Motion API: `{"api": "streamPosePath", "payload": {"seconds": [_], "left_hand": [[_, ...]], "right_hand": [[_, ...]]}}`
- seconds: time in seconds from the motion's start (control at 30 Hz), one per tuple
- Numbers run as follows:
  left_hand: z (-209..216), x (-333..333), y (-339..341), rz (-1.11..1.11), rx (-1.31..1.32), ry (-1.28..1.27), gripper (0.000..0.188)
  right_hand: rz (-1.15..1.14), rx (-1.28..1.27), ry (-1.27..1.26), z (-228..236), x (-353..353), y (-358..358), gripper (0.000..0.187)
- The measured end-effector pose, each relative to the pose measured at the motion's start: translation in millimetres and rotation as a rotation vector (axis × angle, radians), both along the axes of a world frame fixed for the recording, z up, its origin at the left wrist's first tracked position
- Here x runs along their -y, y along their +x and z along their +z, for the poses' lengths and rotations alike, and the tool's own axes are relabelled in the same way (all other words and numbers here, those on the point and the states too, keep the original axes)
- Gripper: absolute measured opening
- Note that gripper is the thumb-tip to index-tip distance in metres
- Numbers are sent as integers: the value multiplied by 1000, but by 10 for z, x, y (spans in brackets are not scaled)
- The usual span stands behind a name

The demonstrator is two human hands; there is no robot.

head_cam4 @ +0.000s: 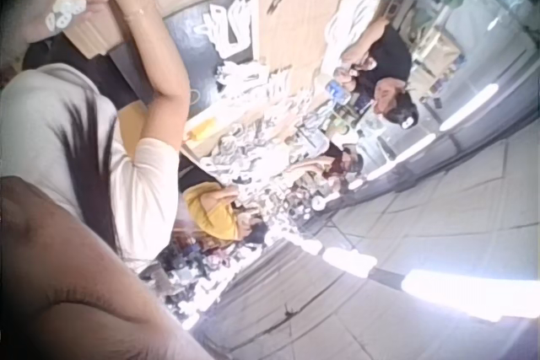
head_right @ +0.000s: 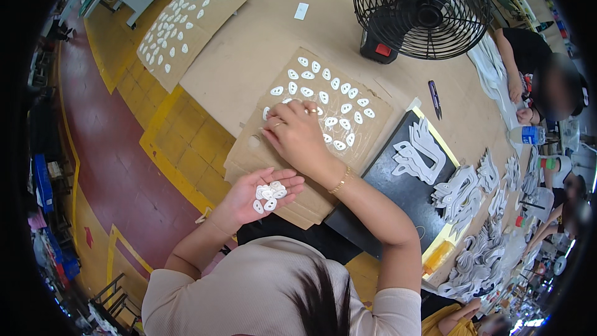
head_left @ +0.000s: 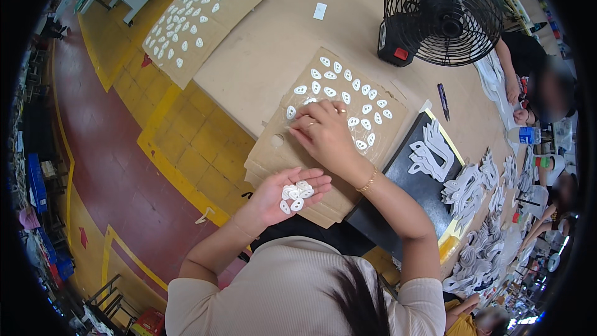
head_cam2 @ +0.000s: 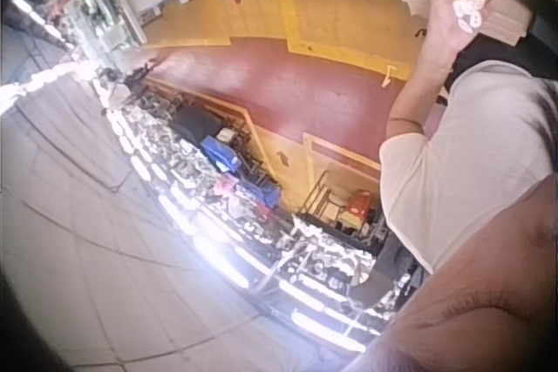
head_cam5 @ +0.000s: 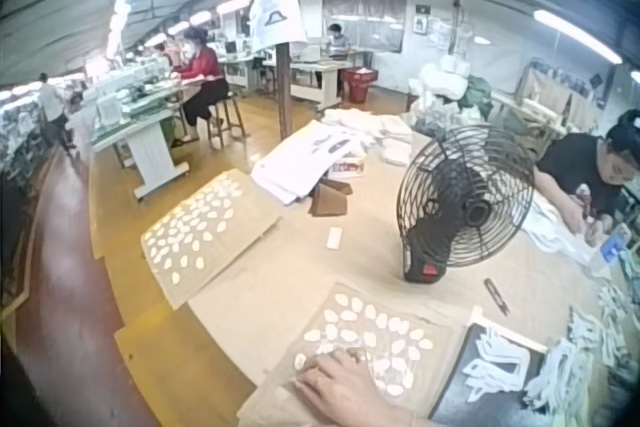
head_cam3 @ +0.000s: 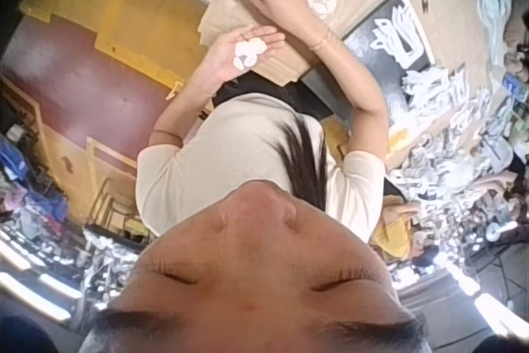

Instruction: The person arranges small white cutouts on a cardboard sheet, then uses a squeeze bottle to apply glue over each cutout. The person handles the cutouts one at a time and systematically covers them with glue.

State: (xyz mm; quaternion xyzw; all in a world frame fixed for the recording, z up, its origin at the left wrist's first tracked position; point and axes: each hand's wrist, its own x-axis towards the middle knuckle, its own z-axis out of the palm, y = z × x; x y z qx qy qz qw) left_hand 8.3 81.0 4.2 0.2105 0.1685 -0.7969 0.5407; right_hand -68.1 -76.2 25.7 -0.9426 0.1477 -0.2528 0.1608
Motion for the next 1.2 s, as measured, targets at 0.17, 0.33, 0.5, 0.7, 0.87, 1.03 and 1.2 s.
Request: {"api": "streamPosePath", "payload": {"seconds": [0.17, 0.33, 0.5, 0.7, 0.87, 1.03, 1.2], "left_hand": [[11, -34, 7, -10, -6, -9, 44], [2, -60, 29, 10, 1, -5, 44], [-55, -67, 43, 91, 41, -33, 36], [-72, -37, -56, 21, -80, -58, 33], [-64, -25, -126, -6, 34, -14, 33], [-127, -80, -116, -3, -15, -54, 32], [-115, -103, -75, 1, 15, -72, 35]], "right_hand": [[144, -175, -286, -59, -50, 138, 10], [81, -176, 75, 104, -132, 75, 13], [87, -260, 262, 317, -368, -329, 19], [23, -282, 258, 233, -553, -655, 21], [-71, -282, 386, 242, -578, -687, 17], [-75, -269, 395, 241, -569, -697, 17], [-157, -250, 474, 136, -425, -600, 18]]}}
